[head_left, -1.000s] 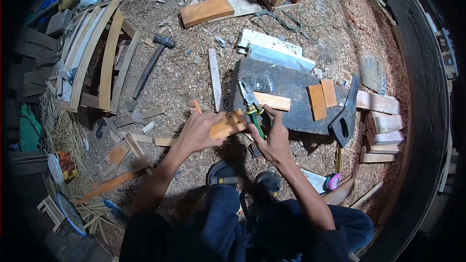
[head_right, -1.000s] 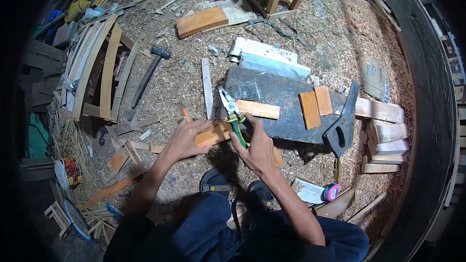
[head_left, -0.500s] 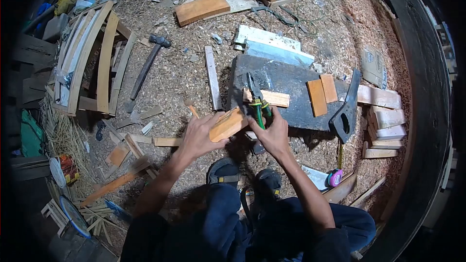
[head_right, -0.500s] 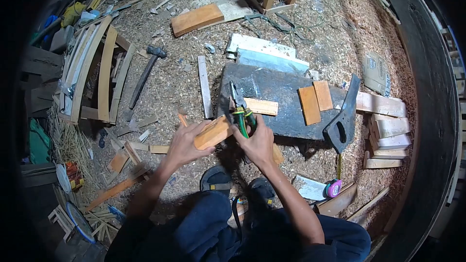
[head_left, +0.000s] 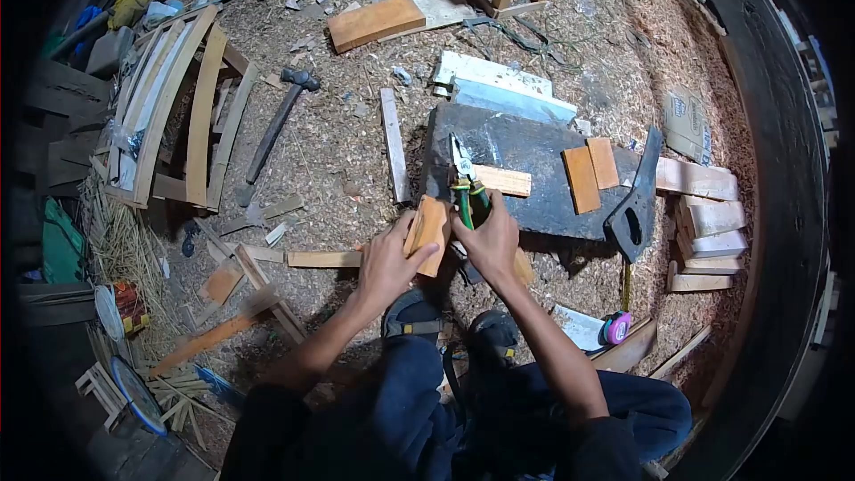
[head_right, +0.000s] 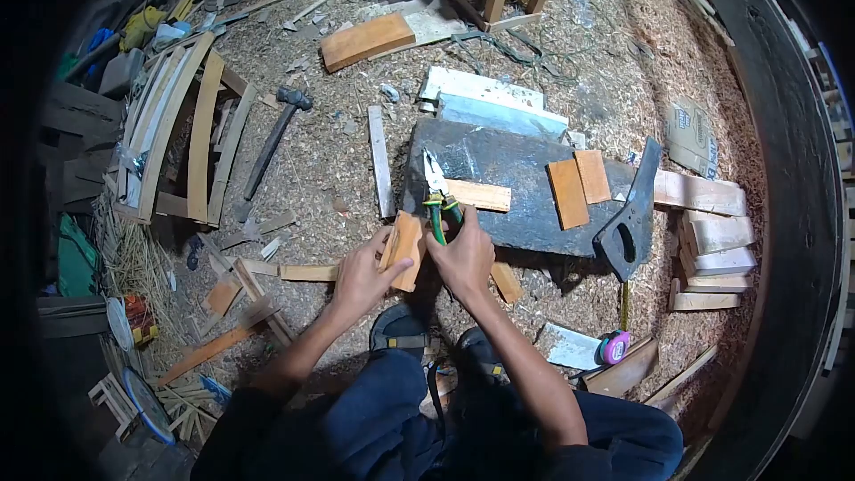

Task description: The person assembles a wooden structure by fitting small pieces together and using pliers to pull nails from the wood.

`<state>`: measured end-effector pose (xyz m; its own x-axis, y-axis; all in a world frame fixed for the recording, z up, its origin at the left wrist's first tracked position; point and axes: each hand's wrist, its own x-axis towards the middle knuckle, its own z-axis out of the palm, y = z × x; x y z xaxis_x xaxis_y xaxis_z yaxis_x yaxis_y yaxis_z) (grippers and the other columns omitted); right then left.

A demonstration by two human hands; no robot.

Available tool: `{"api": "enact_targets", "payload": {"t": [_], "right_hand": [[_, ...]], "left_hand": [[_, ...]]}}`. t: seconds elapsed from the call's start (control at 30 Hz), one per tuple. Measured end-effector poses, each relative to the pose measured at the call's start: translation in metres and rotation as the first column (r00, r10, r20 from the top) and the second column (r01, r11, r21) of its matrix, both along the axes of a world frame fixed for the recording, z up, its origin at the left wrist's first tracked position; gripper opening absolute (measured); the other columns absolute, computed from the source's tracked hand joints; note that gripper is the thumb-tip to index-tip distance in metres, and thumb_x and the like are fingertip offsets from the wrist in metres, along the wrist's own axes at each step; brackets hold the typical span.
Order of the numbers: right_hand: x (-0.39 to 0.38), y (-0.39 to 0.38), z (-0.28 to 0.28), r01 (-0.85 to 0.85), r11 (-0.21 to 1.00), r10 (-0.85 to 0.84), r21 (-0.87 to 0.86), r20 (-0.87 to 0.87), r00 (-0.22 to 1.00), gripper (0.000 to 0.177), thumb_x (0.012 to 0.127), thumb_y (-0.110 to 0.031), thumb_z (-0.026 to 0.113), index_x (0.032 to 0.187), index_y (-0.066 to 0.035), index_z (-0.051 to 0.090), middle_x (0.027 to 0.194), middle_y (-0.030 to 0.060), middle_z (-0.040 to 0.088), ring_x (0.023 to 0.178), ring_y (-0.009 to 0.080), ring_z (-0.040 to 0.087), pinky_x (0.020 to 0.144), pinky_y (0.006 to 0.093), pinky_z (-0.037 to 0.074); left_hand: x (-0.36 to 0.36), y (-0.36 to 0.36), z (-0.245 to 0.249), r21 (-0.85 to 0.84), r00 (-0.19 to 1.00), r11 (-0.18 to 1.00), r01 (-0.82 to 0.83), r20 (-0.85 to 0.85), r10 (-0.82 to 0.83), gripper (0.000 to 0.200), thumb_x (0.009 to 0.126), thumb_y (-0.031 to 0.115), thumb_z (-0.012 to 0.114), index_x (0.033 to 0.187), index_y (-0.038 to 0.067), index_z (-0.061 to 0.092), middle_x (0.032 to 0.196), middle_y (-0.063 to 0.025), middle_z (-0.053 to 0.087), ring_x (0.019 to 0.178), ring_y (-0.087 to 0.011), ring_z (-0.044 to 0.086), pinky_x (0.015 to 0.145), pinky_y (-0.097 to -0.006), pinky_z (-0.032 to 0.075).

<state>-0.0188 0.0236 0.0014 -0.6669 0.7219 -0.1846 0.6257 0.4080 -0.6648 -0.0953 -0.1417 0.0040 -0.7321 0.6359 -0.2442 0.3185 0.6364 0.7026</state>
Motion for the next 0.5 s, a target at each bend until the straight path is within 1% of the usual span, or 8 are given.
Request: {"api": "enact_targets", "payload": {"t": [0.07, 0.1, 0.13, 0.17, 0.2, 0.27, 0.4, 0.5], "right_hand": [[-0.002, 0.003, 0.001, 0.015, 1.0, -0.015, -0.019, 0.001, 1.0, 0.056, 0.077, -0.027, 0.079, 0.123, -0.003, 0.058, 0.086, 0.0257, 0.072, 0.082, 0.0465, 0.069, 0.073, 0.0532, 0.054], [-0.003, 0.004, 0.002, 0.028, 0.999, -0.027, -0.038, 0.006, 1.0, 0.057, 0.076, -0.028, 0.079, 0.123, -0.003, 0.058, 0.086, 0.026, 0.071, 0.081, 0.0463, 0.069, 0.073, 0.0531, 0.054], [-0.005, 0.005, 0.002, 0.028, 0.999, -0.028, -0.038, 0.006, 1.0, 0.057, 0.076, -0.028, 0.079, 0.123, -0.003, 0.058, 0.086, 0.026, 0.071, 0.081, 0.0463, 0.069, 0.073, 0.0531, 0.054], [-0.006, 0.006, 0.003, 0.017, 1.0, -0.017, 0.001, 0.027, 0.999, 0.057, 0.076, -0.028, 0.079, 0.123, -0.003, 0.057, 0.085, 0.0256, 0.071, 0.081, 0.046, 0.07, 0.073, 0.053, 0.054], [-0.006, 0.007, 0.002, 0.007, 0.999, -0.009, 0.041, 0.05, 0.999, 0.057, 0.076, -0.028, 0.079, 0.122, -0.002, 0.057, 0.084, 0.0252, 0.071, 0.08, 0.0457, 0.07, 0.073, 0.0528, 0.054], [-0.003, 0.009, -0.001, 0.02, 0.999, -0.021, 0.025, 0.029, 0.999, 0.057, 0.077, -0.029, 0.079, 0.122, -0.002, 0.057, 0.085, 0.0252, 0.071, 0.08, 0.0459, 0.07, 0.073, 0.0529, 0.054], [-0.004, 0.011, -0.006, 0.051, 0.999, -0.051, -0.012, -0.026, 0.998, 0.057, 0.077, -0.03, 0.079, 0.122, -0.002, 0.057, 0.086, 0.0249, 0.071, 0.08, 0.0467, 0.069, 0.072, 0.0531, 0.054], [-0.004, 0.01, -0.003, 0.023, 0.999, -0.024, 0.027, 0.047, 0.999, 0.055, 0.079, -0.03, 0.078, 0.122, -0.003, 0.058, 0.086, 0.0236, 0.072, 0.081, 0.0468, 0.069, 0.071, 0.0538, 0.054]], "left_hand": [[-0.007, 0.0, -0.002, 0.077, 0.976, 0.996, -0.045, 0.215, 0.027, 0.046, 0.092, 0.024, 0.074, 0.127, -0.001, 0.058, 0.085, -0.0223, 0.073, 0.08, -0.0402, 0.072, 0.073, -0.0455, 0.055], [-0.009, 0.001, -0.002, 0.077, 0.977, 0.996, -0.045, 0.213, 0.028, 0.046, 0.092, 0.024, 0.074, 0.127, -0.001, 0.058, 0.085, -0.0223, 0.073, 0.08, -0.0402, 0.072, 0.073, -0.0455, 0.055], [-0.01, 0.002, -0.003, 0.071, 0.953, 0.996, -0.059, 0.302, 0.035, 0.043, 0.095, 0.023, 0.071, 0.127, -0.002, 0.058, 0.088, -0.0209, 0.074, 0.08, -0.0292, 0.072, 0.072, -0.0392, 0.055], [-0.011, 0.003, -0.003, 0.064, 0.92, 0.996, -0.069, 0.389, 0.039, 0.041, 0.098, 0.023, 0.068, 0.128, -0.004, 0.058, 0.092, -0.0196, 0.076, 0.081, -0.0182, 0.073, 0.072, -0.033, 0.055], [-0.011, 0.004, -0.009, 0.062, 0.919, 0.996, -0.065, 0.392, 0.036, 0.041, 0.098, 0.023, 0.068, 0.128, -0.004, 0.058, 0.092, -0.0196, 0.076, 0.081, -0.0182, 0.073, 0.072, -0.033, 0.055], [-0.013, 0.004, -0.026, 0.166, 0.905, 0.983, -0.082, 0.426, 0.004, 0.04, 0.1, 0.023, 0.066, 0.127, -0.005, 0.058, 0.094, -0.018, 0.077, 0.084, -0.0141, 0.071, 0.072, -0.0322, 0.054], [-0.017, 0.009, -0.032, 0.173, 0.92, 0.983, -0.061, 0.391, -0.011, 0.038, 0.101, 0.022, 0.065, 0.126, -0.005, 0.058, 0.095, -0.0177, 0.077, 0.084, -0.0138, 0.071, 0.072, -0.0312, 0.054], [-0.018, 0.01, -0.032, 0.162, 0.899, 0.982, -0.097, 0.438, 0.016, 0.037, 0.1, 0.023, 0.067, 0.123, -0.005, 0.06, 0.094, -0.017, 0.077, 0.083, -0.0136, 0.071, 0.07, -0.0299, 0.054]]}}
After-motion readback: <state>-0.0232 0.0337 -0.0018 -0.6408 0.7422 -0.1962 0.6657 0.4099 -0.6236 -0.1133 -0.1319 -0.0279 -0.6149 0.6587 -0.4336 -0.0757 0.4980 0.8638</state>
